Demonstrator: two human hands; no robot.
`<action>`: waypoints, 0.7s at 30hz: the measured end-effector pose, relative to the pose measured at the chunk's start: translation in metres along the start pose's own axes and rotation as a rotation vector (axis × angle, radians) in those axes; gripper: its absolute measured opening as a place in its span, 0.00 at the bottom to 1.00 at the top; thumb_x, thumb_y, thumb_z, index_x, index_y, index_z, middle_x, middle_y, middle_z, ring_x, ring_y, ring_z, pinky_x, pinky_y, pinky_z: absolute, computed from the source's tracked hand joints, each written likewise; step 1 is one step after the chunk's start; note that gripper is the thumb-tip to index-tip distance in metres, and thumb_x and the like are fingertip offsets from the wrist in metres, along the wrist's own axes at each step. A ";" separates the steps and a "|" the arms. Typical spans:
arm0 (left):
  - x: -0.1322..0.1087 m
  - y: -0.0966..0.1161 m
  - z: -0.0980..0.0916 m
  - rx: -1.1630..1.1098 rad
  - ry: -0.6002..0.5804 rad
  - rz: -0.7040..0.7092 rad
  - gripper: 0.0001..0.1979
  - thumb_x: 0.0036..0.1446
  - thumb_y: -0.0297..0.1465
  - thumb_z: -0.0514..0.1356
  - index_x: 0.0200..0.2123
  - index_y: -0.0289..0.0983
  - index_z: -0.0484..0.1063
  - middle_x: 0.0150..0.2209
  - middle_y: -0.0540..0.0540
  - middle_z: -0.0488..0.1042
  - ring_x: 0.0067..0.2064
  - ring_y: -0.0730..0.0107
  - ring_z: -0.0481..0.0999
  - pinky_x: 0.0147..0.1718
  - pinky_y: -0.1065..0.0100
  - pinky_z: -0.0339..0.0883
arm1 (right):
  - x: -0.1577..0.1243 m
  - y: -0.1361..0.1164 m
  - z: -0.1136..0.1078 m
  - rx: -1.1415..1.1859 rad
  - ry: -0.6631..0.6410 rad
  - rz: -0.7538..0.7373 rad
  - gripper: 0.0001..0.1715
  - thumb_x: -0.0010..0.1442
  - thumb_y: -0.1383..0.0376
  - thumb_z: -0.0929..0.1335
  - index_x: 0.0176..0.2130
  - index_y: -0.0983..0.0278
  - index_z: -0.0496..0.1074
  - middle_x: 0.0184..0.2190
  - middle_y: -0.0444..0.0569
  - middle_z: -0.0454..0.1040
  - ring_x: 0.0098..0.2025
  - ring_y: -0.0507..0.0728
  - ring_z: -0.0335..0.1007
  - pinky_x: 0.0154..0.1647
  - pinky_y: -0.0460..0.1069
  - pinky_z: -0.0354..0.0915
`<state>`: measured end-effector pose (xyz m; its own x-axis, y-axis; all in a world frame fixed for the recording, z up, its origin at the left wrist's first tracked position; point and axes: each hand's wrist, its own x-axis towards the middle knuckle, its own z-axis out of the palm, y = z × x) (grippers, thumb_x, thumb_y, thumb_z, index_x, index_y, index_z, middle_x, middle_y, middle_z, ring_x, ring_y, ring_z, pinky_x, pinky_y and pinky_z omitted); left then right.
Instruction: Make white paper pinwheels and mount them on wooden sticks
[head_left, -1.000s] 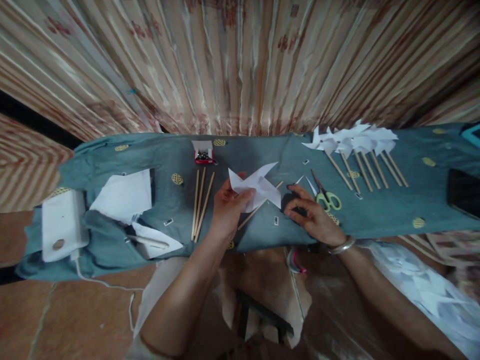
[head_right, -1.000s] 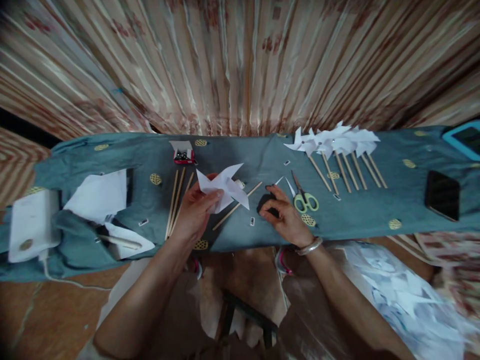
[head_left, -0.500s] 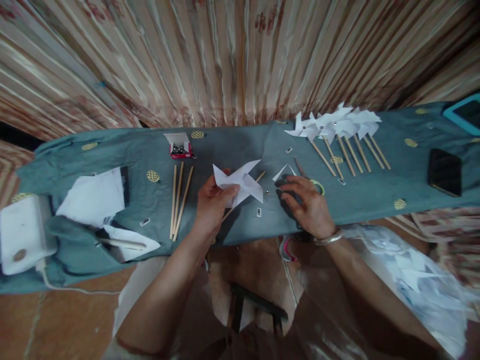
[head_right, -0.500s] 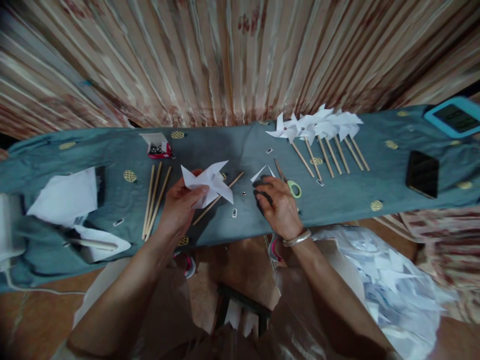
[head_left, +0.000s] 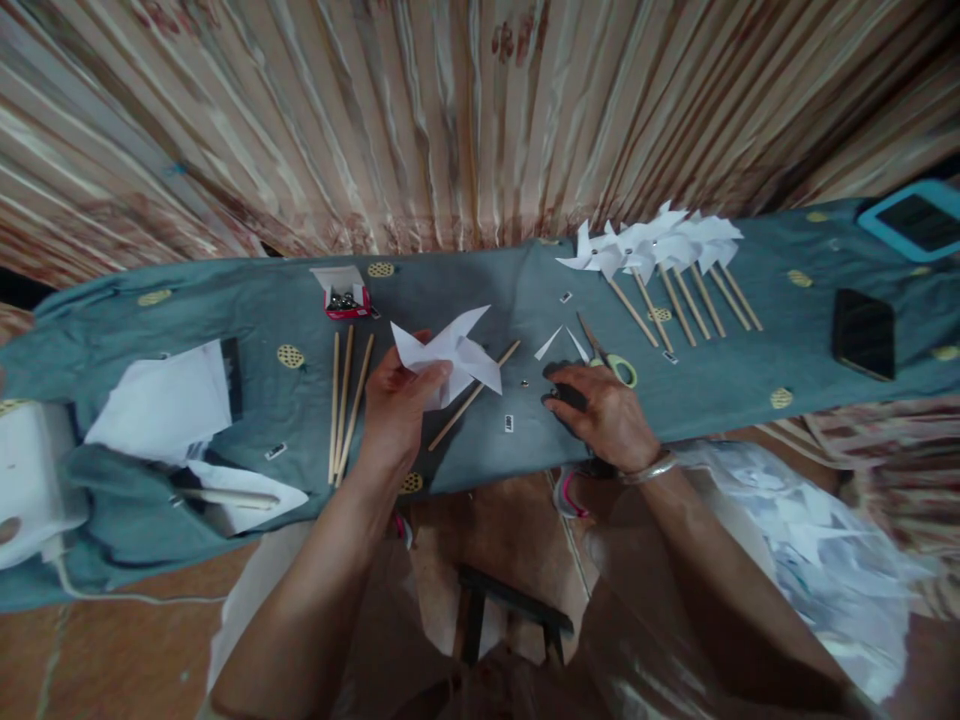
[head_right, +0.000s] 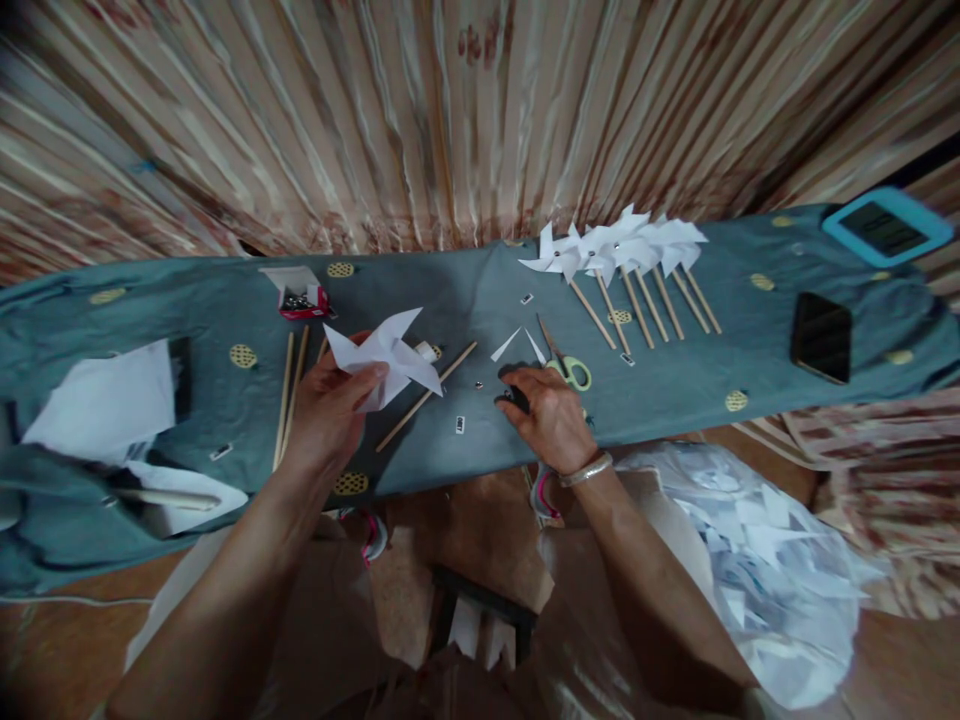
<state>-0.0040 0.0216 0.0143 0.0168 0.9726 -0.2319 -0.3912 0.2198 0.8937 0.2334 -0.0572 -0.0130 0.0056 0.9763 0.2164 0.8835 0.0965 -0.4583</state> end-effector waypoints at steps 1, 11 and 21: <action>0.000 0.001 0.000 -0.005 0.001 0.002 0.21 0.34 0.28 0.74 0.36 0.37 0.77 0.31 0.51 0.79 0.31 0.73 0.76 0.34 0.71 0.68 | 0.001 0.000 0.001 -0.022 0.002 -0.020 0.14 0.59 0.63 0.71 0.46 0.64 0.78 0.45 0.55 0.81 0.49 0.66 0.75 0.52 0.60 0.70; 0.000 0.004 -0.002 -0.004 -0.015 0.019 0.22 0.35 0.28 0.73 0.38 0.38 0.77 0.30 0.52 0.79 0.30 0.73 0.75 0.32 0.70 0.68 | 0.012 -0.014 0.007 -0.106 0.076 -0.135 0.13 0.65 0.62 0.67 0.43 0.65 0.79 0.41 0.54 0.82 0.44 0.63 0.75 0.50 0.57 0.70; -0.008 0.010 0.001 -0.062 0.004 -0.026 0.24 0.34 0.29 0.74 0.39 0.37 0.76 0.30 0.52 0.79 0.30 0.71 0.77 0.34 0.67 0.70 | 0.022 -0.025 0.021 -0.210 -0.006 -0.240 0.13 0.66 0.66 0.64 0.39 0.63 0.79 0.41 0.54 0.81 0.42 0.63 0.72 0.47 0.55 0.70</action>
<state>-0.0066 0.0164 0.0253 0.0246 0.9662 -0.2566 -0.4472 0.2402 0.8616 0.2020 -0.0345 -0.0150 -0.2164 0.9318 0.2915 0.9368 0.2823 -0.2067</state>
